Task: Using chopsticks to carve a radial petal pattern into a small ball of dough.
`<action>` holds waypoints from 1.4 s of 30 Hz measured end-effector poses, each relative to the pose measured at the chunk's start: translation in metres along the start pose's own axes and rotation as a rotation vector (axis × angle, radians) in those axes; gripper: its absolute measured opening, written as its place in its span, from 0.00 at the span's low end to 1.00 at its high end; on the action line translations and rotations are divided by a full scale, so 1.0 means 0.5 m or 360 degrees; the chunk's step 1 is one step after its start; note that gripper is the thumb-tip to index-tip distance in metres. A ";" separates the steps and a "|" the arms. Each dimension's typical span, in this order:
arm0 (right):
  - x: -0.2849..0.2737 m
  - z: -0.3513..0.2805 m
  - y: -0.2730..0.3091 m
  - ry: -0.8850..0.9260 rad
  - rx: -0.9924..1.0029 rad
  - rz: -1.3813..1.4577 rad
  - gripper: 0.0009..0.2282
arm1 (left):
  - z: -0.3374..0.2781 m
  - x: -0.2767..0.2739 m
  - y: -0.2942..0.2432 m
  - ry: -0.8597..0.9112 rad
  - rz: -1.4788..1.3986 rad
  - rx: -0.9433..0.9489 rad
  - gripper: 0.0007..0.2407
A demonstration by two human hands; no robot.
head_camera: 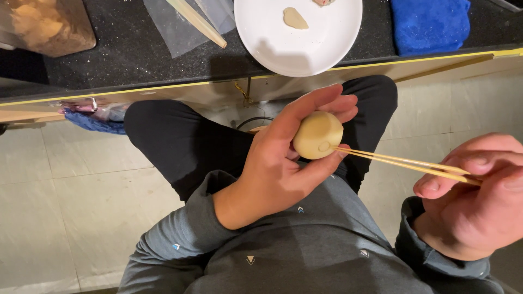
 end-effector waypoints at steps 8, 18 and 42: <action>0.025 0.019 0.039 -0.0077 0.0076 -0.0002 0.15 | 0.003 -0.002 0.034 -0.0077 -0.0362 -0.0130 0.24; 0.036 0.032 0.000 0.0061 0.0321 0.0249 0.21 | 0.005 -0.008 0.038 -0.0102 -0.0183 -0.0078 0.23; 0.020 0.018 -0.047 0.0148 0.0217 0.0173 0.15 | 0.009 -0.017 0.036 -0.0102 -0.0200 -0.0175 0.23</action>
Point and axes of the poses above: each hand's wrist, its own z-axis towards the middle knuckle, its own x-axis out of the palm, y = z × x, the point moved 8 cm from there along z, towards the middle knuckle, and after that the axes turned 6 degrees about x, right-handed, at the moved point
